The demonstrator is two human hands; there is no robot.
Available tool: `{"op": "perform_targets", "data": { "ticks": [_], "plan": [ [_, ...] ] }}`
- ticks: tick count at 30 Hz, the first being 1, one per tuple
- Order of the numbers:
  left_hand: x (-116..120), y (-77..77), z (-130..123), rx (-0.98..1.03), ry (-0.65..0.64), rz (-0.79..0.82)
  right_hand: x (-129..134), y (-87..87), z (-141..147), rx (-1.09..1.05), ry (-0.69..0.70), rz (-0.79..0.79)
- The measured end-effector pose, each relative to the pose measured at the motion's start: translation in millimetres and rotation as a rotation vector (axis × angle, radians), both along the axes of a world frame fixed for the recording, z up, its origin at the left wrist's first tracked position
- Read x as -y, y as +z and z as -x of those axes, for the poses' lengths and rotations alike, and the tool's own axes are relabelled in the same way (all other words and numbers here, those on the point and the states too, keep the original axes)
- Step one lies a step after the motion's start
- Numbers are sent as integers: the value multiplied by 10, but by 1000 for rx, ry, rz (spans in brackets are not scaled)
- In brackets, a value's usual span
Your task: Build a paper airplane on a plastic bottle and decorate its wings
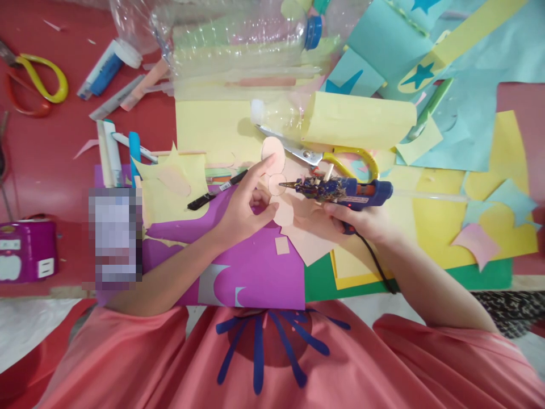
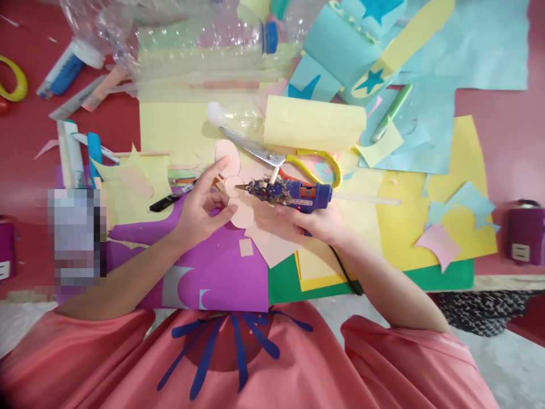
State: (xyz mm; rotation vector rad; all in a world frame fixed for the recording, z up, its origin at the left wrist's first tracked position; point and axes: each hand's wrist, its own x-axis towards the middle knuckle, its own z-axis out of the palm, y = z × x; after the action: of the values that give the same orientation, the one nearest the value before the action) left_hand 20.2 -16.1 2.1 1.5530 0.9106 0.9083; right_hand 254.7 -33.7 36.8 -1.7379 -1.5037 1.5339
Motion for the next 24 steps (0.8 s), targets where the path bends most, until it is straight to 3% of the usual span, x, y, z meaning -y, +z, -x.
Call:
{"op": "perform_targets", "data": {
  "ticks": [15,24],
  "plan": [
    [-5,-1,-8,-21,-6,-2,4,9,18,-7,-47,-28],
    [-3,-38,8,-18,18,8,24,47,28,-71,-96,39]
  ]
}}
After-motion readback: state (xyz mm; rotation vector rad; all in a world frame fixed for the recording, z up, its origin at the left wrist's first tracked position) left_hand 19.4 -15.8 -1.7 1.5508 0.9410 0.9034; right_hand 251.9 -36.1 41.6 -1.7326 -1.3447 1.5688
